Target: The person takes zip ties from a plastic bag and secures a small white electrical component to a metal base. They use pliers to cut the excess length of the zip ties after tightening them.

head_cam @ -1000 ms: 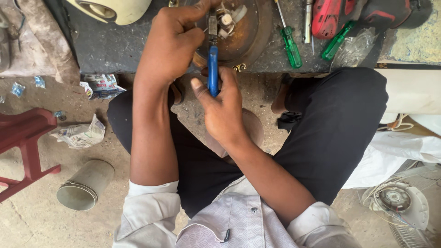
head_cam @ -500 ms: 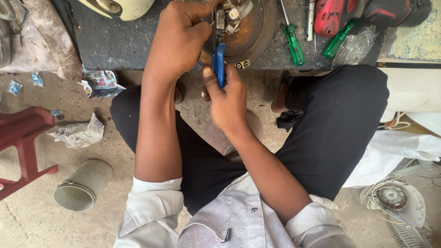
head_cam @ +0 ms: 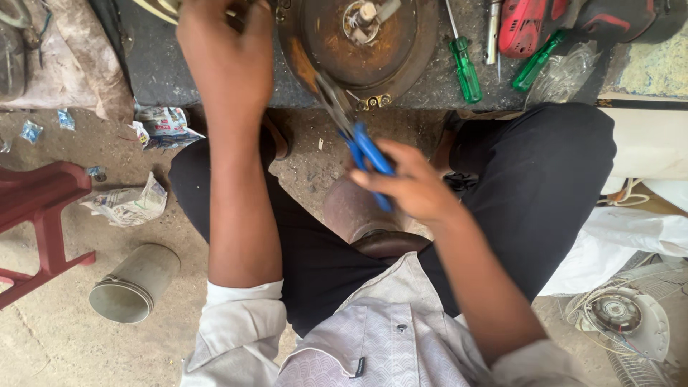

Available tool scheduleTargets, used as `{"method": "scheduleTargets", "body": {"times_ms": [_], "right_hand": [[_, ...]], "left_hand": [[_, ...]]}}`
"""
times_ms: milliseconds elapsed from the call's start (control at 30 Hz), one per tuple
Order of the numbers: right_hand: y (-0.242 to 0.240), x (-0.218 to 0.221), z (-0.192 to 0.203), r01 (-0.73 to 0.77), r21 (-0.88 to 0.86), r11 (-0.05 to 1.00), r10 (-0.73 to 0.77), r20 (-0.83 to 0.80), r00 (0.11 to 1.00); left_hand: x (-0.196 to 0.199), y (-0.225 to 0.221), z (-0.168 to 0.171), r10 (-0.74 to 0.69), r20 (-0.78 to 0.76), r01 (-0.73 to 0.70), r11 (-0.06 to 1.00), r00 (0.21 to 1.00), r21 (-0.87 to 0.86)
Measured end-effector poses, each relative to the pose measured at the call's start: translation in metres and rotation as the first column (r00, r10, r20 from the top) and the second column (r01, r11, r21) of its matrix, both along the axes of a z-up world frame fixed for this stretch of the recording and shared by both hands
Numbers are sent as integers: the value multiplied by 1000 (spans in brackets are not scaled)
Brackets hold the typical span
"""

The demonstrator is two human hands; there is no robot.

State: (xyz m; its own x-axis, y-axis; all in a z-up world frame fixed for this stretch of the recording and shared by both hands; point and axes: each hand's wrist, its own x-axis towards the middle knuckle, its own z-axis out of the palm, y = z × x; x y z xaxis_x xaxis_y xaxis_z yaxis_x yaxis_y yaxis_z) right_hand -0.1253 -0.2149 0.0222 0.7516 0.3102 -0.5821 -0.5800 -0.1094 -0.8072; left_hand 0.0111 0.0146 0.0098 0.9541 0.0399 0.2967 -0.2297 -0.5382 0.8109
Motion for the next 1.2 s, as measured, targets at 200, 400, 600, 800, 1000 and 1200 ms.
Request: {"method": "scheduleTargets", "body": {"times_ms": [200, 400, 600, 800, 1000, 1200], "right_hand": [[-96, -3, 45, 139, -105, 985, -124, 141, 982], [-119, 54, 0, 224, -702, 676, 194, 462, 865], [-102, 41, -42, 274, -831, 484, 396, 487, 778], [-98, 45, -40, 298, -836, 461, 460, 512, 725], [-86, 46, -35, 355, -847, 395, 527, 526, 667], [-83, 46, -32, 331, -788, 520, 501, 595, 629]], "left_hand": [[-13, -28, -6, -238, -55, 243, 962, 970, 120], [-14, -54, -11, -231, -13, 227, 947, 973, 227], [-17, -63, -34, -179, 58, 157, 951, 982, 266], [-16, -70, -39, -197, 177, 147, 954, 964, 263], [-21, -83, -34, -136, 130, 119, 984, 982, 131], [0, -64, -29, -300, 98, 290, 951, 949, 106]]}}
